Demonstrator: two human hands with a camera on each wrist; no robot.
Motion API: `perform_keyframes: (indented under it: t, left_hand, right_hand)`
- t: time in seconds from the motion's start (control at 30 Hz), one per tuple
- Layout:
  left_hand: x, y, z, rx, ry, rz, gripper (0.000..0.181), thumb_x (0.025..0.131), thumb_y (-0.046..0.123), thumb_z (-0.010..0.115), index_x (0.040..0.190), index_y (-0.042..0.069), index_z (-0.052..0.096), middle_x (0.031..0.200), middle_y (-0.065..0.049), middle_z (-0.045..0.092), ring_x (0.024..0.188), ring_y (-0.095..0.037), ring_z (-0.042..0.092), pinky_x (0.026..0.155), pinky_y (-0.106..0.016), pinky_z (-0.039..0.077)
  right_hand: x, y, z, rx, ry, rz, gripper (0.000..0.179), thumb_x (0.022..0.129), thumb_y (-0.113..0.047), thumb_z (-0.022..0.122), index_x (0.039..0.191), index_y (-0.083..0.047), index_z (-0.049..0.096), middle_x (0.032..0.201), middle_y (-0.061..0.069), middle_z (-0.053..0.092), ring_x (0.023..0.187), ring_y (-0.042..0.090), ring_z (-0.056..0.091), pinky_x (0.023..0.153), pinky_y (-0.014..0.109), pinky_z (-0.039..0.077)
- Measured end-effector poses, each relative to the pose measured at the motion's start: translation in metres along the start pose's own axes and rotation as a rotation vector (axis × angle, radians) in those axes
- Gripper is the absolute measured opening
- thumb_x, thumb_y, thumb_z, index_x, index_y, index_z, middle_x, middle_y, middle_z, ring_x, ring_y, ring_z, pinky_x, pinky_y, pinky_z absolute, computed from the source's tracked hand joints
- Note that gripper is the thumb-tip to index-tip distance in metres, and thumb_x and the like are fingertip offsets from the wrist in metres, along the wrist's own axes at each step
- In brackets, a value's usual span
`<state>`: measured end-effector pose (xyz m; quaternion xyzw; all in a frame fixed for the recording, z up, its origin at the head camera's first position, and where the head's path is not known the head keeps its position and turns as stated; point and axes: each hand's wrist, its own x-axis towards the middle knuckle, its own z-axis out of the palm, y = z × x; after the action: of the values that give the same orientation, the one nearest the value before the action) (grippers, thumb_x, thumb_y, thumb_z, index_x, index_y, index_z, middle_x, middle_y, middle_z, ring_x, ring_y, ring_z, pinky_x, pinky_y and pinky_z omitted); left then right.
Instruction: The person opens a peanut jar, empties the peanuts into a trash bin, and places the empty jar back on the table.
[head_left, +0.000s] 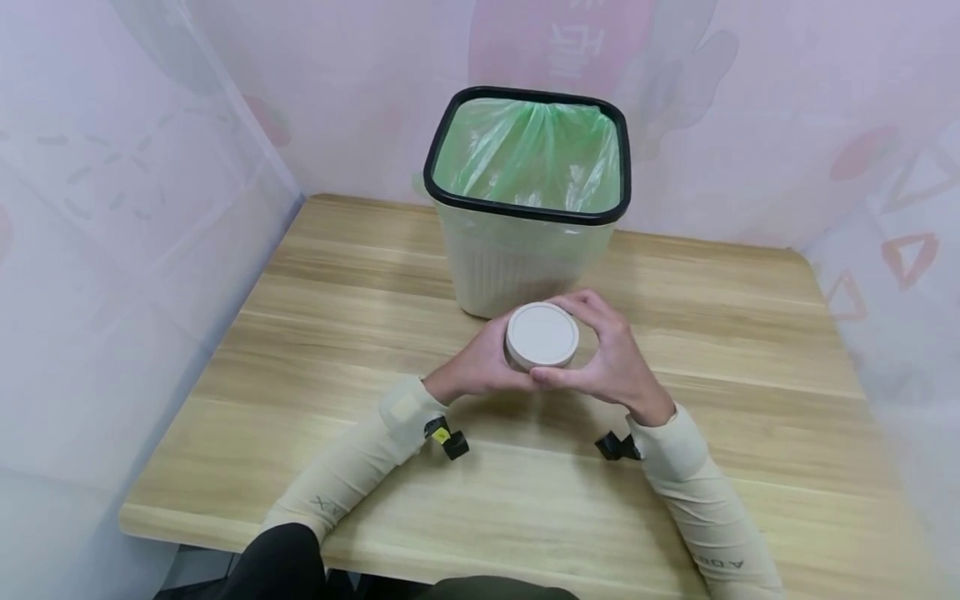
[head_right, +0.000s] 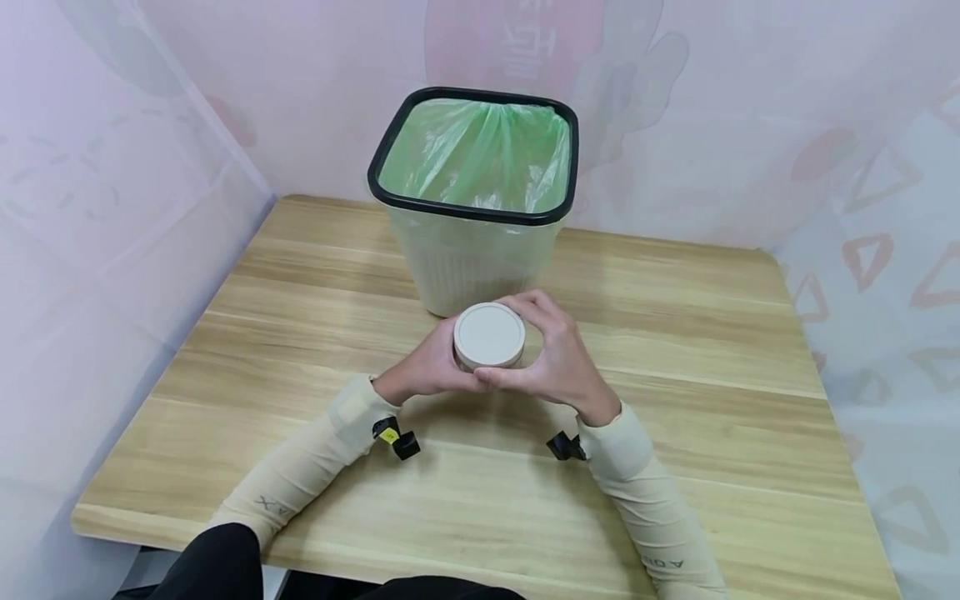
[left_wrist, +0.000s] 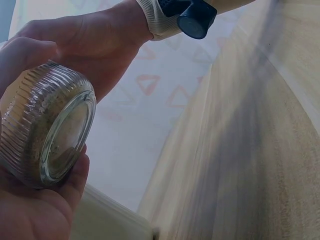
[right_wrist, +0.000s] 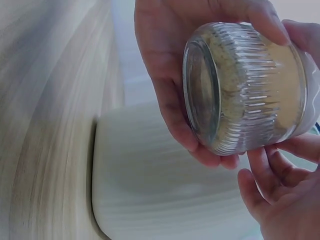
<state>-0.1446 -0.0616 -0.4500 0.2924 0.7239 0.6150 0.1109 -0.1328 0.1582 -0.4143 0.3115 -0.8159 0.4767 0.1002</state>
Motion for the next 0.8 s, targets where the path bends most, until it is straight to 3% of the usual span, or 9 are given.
perform_keyframes:
  t: [0.47,0.8]
  left_hand:
    - [-0.003,0.002,0.001,-0.021,-0.04,-0.038,0.093,0.071,0.006,0.094,0.151,0.001,0.046,0.143,-0.014,0.062,0.134,-0.027,0.06,0.122,-0.042,0.043]
    - [-0.002,0.005,0.002,-0.01,-0.08,0.03,0.089,0.071,0.011,0.094,0.148,0.001,0.049,0.14,-0.014,0.064,0.129,-0.023,0.062,0.119,-0.039,0.048]
  right_hand:
    - [-0.002,-0.001,-0.003,-0.008,-0.04,-0.01,0.078,0.059,-0.026,0.104,0.13,-0.017,0.074,0.119,0.0,0.067,0.113,0.016,0.064,0.101,0.026,0.05]
    - [-0.003,-0.001,-0.011,0.016,-0.088,-0.035,0.084,0.058,-0.025,0.105,0.135,-0.017,0.071,0.124,-0.002,0.066,0.117,0.016,0.063,0.106,0.025,0.048]
